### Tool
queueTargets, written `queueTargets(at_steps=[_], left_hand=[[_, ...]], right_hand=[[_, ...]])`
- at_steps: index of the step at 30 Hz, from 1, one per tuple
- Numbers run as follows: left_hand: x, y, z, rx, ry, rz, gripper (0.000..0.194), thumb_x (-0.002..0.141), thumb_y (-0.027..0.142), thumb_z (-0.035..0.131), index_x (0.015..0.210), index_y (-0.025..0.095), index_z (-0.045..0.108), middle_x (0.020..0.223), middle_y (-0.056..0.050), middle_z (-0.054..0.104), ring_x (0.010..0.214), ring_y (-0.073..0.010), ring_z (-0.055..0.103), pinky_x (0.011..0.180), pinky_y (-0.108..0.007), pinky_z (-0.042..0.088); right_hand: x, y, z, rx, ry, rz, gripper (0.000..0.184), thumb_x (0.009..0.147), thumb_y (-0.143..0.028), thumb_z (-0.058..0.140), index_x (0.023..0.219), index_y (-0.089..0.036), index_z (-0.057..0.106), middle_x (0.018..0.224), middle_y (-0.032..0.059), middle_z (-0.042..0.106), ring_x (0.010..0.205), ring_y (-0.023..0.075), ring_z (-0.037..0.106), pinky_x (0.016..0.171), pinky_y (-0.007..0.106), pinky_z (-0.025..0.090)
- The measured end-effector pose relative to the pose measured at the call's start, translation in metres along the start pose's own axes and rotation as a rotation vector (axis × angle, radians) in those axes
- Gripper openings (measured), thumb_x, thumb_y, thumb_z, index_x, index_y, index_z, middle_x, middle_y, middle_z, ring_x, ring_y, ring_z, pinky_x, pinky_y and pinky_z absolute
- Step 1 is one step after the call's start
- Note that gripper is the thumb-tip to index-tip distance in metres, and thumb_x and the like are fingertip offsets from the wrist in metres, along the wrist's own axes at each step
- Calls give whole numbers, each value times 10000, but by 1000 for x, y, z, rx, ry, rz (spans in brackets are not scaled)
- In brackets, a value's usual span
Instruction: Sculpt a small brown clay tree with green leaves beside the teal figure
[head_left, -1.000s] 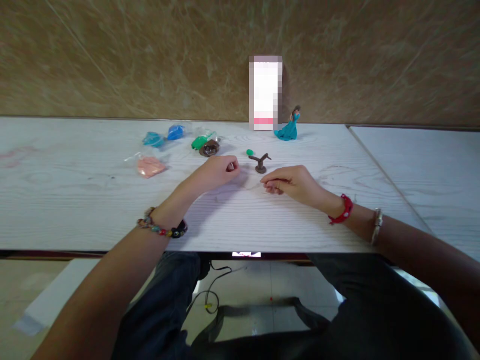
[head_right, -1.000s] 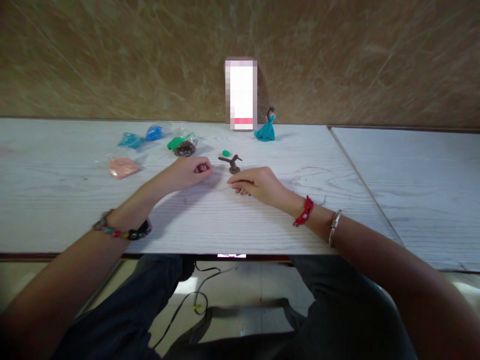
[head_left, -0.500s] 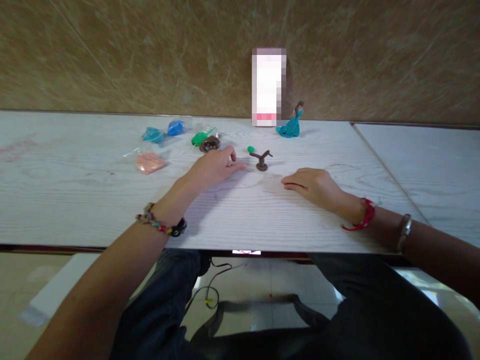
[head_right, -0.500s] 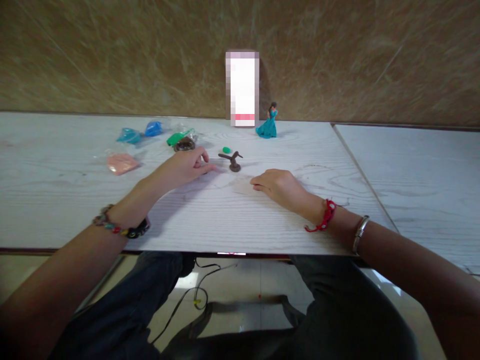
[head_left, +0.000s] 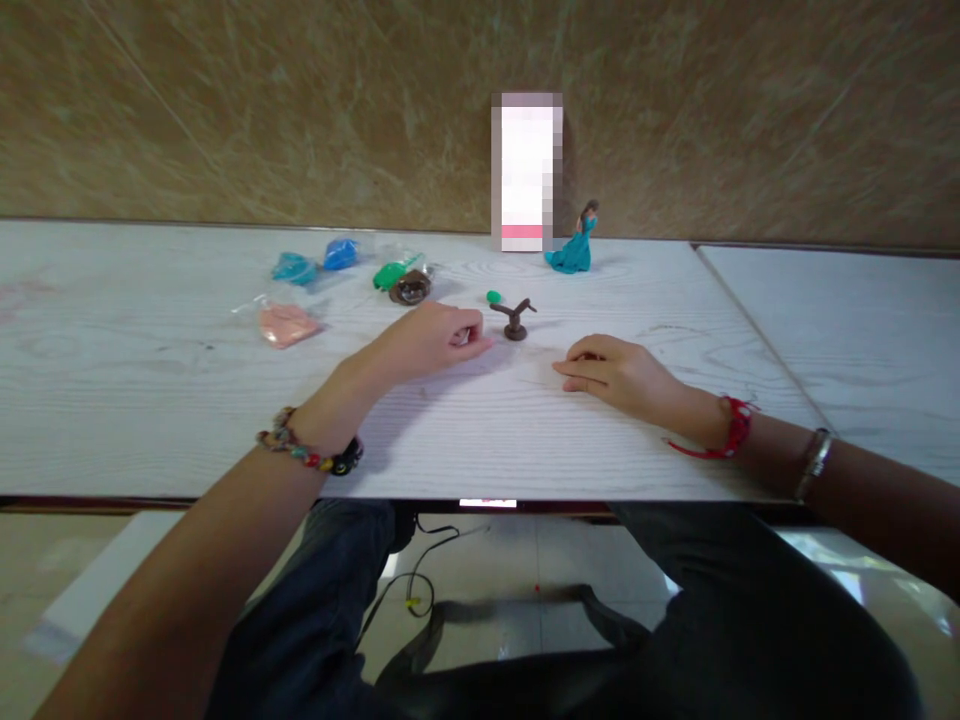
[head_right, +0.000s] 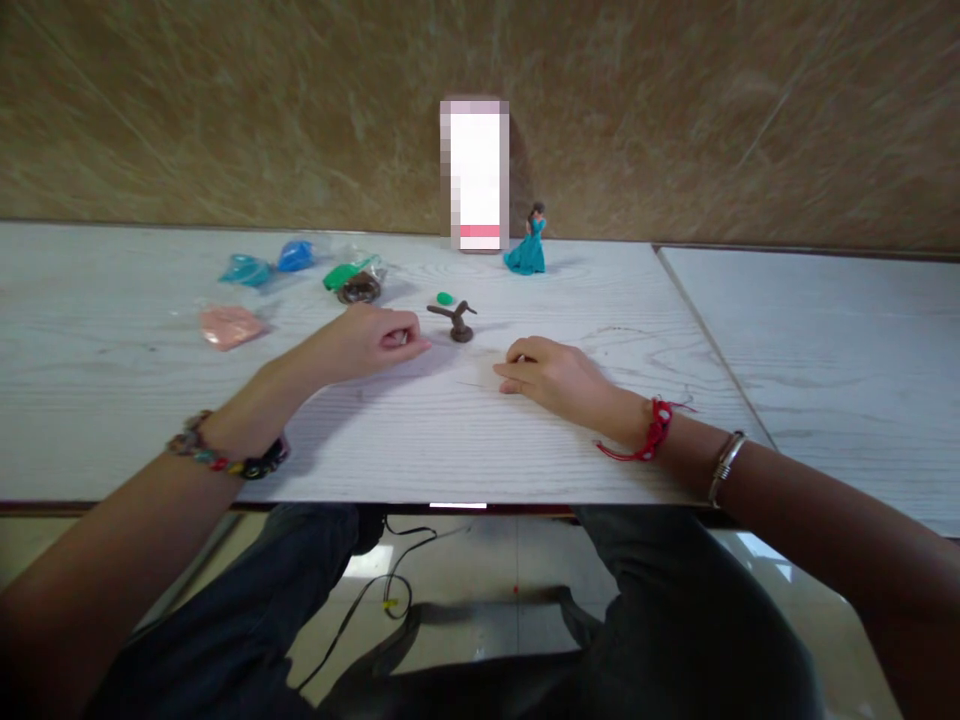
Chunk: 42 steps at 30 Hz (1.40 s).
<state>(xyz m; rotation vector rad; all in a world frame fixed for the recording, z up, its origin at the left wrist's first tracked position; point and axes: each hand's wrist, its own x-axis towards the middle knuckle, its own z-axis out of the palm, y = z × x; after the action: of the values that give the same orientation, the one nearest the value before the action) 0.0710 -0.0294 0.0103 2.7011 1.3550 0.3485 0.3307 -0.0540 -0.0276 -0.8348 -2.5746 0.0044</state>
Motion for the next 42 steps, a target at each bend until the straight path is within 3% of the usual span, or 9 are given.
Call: queueTargets(at_steps=[6,20,26,31,42], left_hand=[[0,2,-1,-32,-54,65,269,776,331,469,605,140,550,481,27,456,478,-80,359,515,-227,231],[0,-1,0,-8,-81,74,279,791,333,435,631,141,558,502,24,477,467,-73,356,493,-224,215],[0,-1,0,-2,-111,75,300,802,349,416,656,139,571,516,19,490,467,-69,358,487,-219,213],[0,-1,0,5,-131,69,311,806,354,408,657,136,572,517,18,489,468,-67,357,487,-218,216],[0,-1,0,7,-144,64,310,805,360,407,682,140,588,551,3,527,489,-82,392,506,-224,238]], right_hand=[[-6,0,-8,0,-31,-51,312,862,-329,432,1005,-139,634,975,104,617,865,178,561,747,315,487],[-11,2,-14,41,-26,-215,229,856,-245,452,928,-156,650,915,77,634,828,144,568,733,276,493],[-7,2,-16,-44,-50,-183,289,854,-291,451,1011,-116,620,995,118,618,881,180,558,779,329,484],[-8,3,-17,50,-79,-233,243,857,-247,446,988,-151,627,965,86,622,883,154,553,775,300,475],[-8,4,-20,120,-85,-160,243,854,-234,444,982,-161,637,952,92,614,864,155,560,756,303,486]])
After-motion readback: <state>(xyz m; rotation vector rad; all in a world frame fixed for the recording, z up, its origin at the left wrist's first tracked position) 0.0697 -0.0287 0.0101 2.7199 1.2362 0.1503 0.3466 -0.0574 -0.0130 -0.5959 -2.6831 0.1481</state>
